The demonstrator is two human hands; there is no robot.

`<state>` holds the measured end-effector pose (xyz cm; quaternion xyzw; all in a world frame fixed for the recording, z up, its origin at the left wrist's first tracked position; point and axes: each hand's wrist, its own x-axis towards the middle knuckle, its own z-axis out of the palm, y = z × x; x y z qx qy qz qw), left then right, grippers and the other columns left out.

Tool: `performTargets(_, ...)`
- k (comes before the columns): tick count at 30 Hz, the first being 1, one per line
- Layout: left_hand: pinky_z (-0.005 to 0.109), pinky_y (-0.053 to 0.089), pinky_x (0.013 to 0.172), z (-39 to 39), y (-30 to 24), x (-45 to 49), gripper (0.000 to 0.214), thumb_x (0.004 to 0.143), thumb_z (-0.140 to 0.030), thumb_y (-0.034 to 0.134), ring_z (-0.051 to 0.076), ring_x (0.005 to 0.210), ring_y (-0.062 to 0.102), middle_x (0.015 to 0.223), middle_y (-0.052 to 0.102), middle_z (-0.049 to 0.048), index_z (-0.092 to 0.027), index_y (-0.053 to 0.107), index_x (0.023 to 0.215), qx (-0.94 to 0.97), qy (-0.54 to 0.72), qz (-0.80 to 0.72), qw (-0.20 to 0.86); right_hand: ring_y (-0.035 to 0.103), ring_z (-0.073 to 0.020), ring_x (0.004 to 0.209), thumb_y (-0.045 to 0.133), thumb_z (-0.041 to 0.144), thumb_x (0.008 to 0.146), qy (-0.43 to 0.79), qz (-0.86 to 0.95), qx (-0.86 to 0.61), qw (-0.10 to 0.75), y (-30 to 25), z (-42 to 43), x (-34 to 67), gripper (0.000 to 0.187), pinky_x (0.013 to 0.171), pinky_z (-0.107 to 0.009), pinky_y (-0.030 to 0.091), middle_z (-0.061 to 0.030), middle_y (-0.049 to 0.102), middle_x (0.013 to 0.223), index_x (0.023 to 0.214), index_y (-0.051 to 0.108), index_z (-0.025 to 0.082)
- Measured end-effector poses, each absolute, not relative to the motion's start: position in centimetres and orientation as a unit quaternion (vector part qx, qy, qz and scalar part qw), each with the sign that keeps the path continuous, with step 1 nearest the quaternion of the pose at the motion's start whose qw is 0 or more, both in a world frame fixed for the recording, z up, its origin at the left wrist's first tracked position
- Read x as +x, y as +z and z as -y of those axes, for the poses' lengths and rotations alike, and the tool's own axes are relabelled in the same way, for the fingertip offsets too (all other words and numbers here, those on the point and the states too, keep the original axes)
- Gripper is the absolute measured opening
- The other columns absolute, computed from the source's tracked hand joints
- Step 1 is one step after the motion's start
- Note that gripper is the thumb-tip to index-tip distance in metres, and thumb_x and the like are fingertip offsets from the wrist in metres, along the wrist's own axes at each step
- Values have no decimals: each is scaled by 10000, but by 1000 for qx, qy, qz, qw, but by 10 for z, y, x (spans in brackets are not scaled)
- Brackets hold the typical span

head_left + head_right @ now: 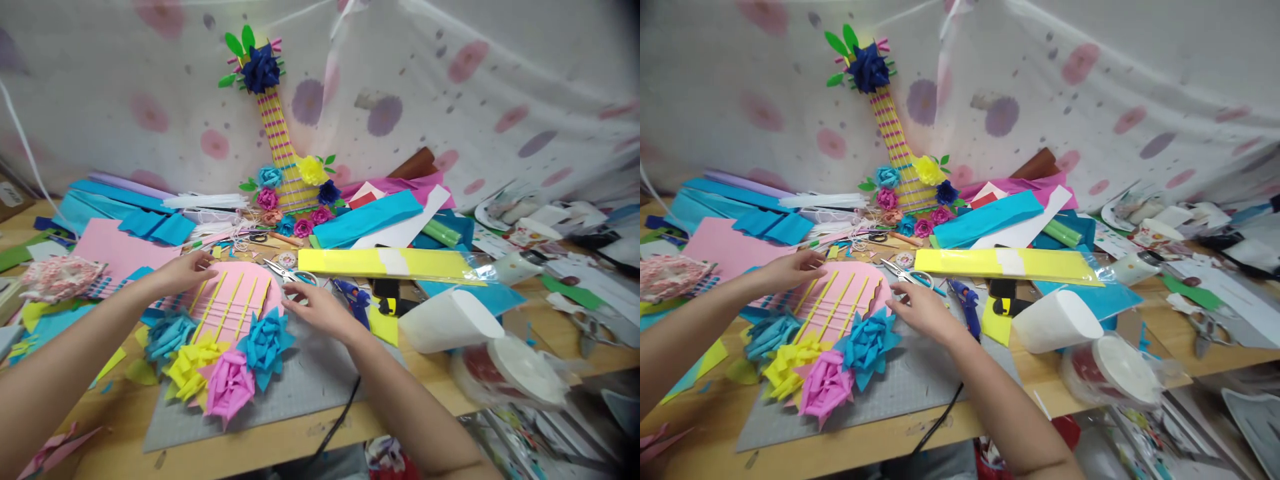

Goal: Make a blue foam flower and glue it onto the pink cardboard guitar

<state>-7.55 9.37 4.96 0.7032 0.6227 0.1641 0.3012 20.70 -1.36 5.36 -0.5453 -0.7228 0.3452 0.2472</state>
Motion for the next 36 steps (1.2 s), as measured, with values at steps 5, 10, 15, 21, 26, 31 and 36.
performTargets(5,367,478,841,-101,54,-55,659,525,-639,570,274,957,607,1059,642,121,-164,594,981,725,203,-594,285,628,-191,872,520,350,832,177,750,-616,167,110,9,240,264,750,-297,446,-36,694,973,1033,648,236)
performTargets(10,377,487,846,-98,64,-36,621,530,-634,597,263,974,600,1063,639,99,-174,600,948,718,251,-557,333,572,-274,1051,515,300,831,32,709,-705,10,126,-48,282,336,829,-361,439,-100,622,1160,1136,597,188)
performTargets(15,402,469,899,-94,73,-46,669,523,-649,613,261,998,587,1080,625,110,-166,573,983,703,260,-554,362,473,-289,1188,486,171,809,-31,720,-683,-118,104,-118,313,500,921,-358,412,-159,415,1384,1304,441,110)
performTargets(21,419,473,894,-92,80,-48,696,477,-682,605,268,968,596,1040,635,103,-165,583,943,688,271,-571,357,451,-298,1213,392,94,813,-30,721,-674,-160,76,-155,329,620,915,-391,428,-161,311,1445,1416,257,151)
performTargets(26,400,474,889,-88,79,-35,631,553,-621,603,254,996,589,1098,617,107,-162,589,984,700,271,-555,359,521,-317,1130,416,107,812,-42,710,-678,-187,63,-158,338,555,863,-418,457,-216,454,1298,1364,361,135)
performTargets(31,384,479,885,-94,72,-27,605,558,-619,609,251,980,602,1079,634,83,-186,612,982,714,269,-537,358,564,-329,1065,517,143,768,-30,711,-667,-219,67,-155,342,414,841,-417,465,-219,532,1211,1176,578,114)
performTargets(36,392,479,880,-102,72,-23,565,584,-593,615,246,957,608,1068,640,71,-198,605,988,710,275,-538,361,586,-286,1024,638,303,706,4,736,-649,-195,93,-167,361,508,830,-332,464,-137,599,1174,1192,587,165)
